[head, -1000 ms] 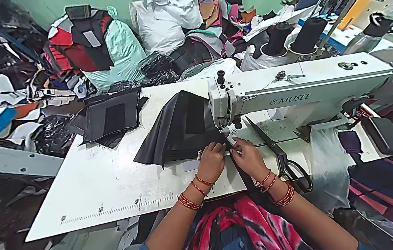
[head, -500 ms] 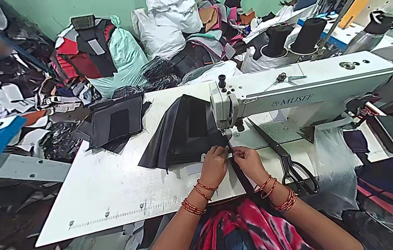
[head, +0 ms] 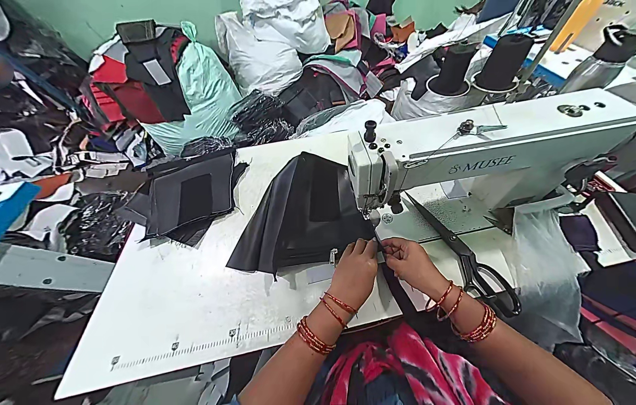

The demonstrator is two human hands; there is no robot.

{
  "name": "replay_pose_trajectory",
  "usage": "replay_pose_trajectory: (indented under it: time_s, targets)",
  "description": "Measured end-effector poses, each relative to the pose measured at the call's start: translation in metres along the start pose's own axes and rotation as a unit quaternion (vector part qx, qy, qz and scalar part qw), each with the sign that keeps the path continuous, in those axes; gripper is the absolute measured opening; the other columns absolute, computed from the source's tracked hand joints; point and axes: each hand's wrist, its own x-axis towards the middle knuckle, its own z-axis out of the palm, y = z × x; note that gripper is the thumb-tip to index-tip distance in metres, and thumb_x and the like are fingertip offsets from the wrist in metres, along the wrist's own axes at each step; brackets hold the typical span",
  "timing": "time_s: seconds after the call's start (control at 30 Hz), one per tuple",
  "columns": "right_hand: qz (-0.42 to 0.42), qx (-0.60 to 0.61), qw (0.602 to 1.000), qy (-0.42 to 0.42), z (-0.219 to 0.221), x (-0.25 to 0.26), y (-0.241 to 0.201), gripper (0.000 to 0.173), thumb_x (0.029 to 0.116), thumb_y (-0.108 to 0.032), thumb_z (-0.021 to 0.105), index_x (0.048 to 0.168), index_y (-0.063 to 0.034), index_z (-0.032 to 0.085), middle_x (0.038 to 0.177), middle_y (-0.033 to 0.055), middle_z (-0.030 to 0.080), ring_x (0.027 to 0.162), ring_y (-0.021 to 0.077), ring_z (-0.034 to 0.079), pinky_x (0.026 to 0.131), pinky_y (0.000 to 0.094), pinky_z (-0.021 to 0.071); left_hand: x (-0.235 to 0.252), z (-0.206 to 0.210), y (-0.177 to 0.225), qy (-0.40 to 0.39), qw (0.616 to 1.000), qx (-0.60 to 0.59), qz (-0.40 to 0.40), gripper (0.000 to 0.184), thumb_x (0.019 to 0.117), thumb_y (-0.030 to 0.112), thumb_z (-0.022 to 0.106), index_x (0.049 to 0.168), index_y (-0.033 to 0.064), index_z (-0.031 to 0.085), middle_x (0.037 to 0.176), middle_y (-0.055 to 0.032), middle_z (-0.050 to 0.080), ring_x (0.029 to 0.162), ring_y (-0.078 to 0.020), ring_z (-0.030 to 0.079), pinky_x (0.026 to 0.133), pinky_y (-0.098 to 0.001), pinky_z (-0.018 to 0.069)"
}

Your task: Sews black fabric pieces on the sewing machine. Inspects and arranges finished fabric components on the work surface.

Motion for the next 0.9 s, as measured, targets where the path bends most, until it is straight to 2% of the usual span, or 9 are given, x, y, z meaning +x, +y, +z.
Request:
replay_pose_trajectory:
  time_s: [0.1,0.23,0.37,0.47,0.53,0.6,0.7,0.8,0.9]
  targets:
    - [-0.010,-0.026,0.999,0.016,0.003,-0.004,0.001,0.038,0.0946,0.000,0.053,0.131,0.0014,0.063,0.099,0.0103,0.067,0.071,0.0098,0.059,0.064,0.0260,0.0497,0.002,-0.009,0.003,-0.056,0.998,-0.006,-0.005,0.037,0.0931,-0.011,0.050,0.127,-0.0099,0.065,0.137,-0.0194,0.064,0.126,-0.0359,0.062,0.105,-0.0479,0.0502]
    - [-0.035,-0.071,0.996,0.043,0.005,-0.013,-0.002,0.039,0.0946,0.002,0.054,0.133,0.0034,0.064,0.113,0.0198,0.067,0.090,0.0187,0.065,0.081,0.0294,0.0533,-0.002,-0.003,-0.004,0.000,0.999,-0.015,0.028,0.033,0.0901,-0.011,0.055,0.120,-0.0099,0.069,0.127,-0.0222,0.069,0.119,-0.0392,0.067,0.099,-0.0494,0.0548]
    - [-0.051,-0.092,0.993,0.049,0.008,-0.016,0.000,0.039,0.0947,0.002,0.054,0.132,0.0035,0.065,0.112,0.0206,0.067,0.094,0.0216,0.065,0.085,0.0308,0.0521,-0.004,0.001,-0.007,0.016,0.999,-0.009,0.045,0.034,0.0890,-0.010,0.058,0.121,-0.0087,0.070,0.123,-0.0234,0.070,0.117,-0.0405,0.067,0.097,-0.0494,0.0559]
    - [-0.063,-0.125,0.989,0.045,0.011,-0.019,-0.001,0.037,0.0957,0.001,0.053,0.130,0.0045,0.067,0.113,0.0232,0.068,0.100,0.0262,0.066,0.092,0.0338,0.0512,-0.006,-0.001,-0.011,0.003,0.998,-0.041,0.043,0.036,0.0887,-0.007,0.059,0.123,-0.0090,0.069,0.127,-0.0248,0.068,0.123,-0.0411,0.064,0.100,-0.0494,0.0542]
    - [-0.053,-0.117,0.991,0.031,0.009,-0.019,-0.001,0.037,0.0970,0.001,0.052,0.132,0.0046,0.065,0.117,0.0231,0.068,0.102,0.0259,0.066,0.093,0.0345,0.0510,-0.007,-0.004,-0.013,-0.005,0.996,-0.076,0.034,0.038,0.0890,-0.004,0.059,0.125,-0.0072,0.068,0.130,-0.0247,0.066,0.126,-0.0410,0.062,0.101,-0.0489,0.0536]
    - [-0.027,-0.075,0.997,0.013,0.007,-0.018,0.000,0.038,0.0995,0.000,0.052,0.135,0.0037,0.062,0.117,0.0205,0.068,0.093,0.0198,0.066,0.083,0.0309,0.0538,-0.008,-0.005,-0.016,0.001,0.995,-0.101,0.023,0.039,0.0892,-0.003,0.058,0.127,-0.0044,0.069,0.132,-0.0240,0.066,0.128,-0.0406,0.060,0.101,-0.0478,0.0532]
    - [0.006,0.020,1.000,0.007,0.006,-0.017,0.004,0.038,0.1009,0.000,0.053,0.139,0.0029,0.059,0.106,0.0141,0.068,0.074,0.0113,0.063,0.065,0.0257,0.0537,-0.010,0.001,-0.018,0.056,0.989,-0.139,0.011,0.037,0.0879,-0.005,0.057,0.122,-0.0027,0.073,0.126,-0.0227,0.069,0.123,-0.0403,0.064,0.098,-0.0479,0.0549]
    - [0.015,0.081,0.996,0.016,0.006,-0.017,0.008,0.039,0.1002,0.000,0.056,0.139,0.0013,0.058,0.098,0.0097,0.069,0.069,0.0088,0.065,0.060,0.0243,0.0557,-0.011,0.004,-0.020,0.067,0.985,-0.158,0.007,0.037,0.0895,-0.005,0.055,0.122,-0.0016,0.073,0.125,-0.0210,0.070,0.123,-0.0389,0.064,0.101,-0.0473,0.0537]
    - [0.013,0.071,0.997,0.017,0.007,-0.017,0.008,0.039,0.1005,-0.001,0.056,0.139,0.0013,0.059,0.097,0.0089,0.069,0.069,0.0083,0.064,0.061,0.0237,0.0554,-0.011,0.004,-0.019,0.055,0.989,-0.133,0.020,0.037,0.0898,-0.006,0.055,0.123,-0.0027,0.072,0.126,-0.0224,0.069,0.123,-0.0406,0.064,0.100,-0.0481,0.0541]
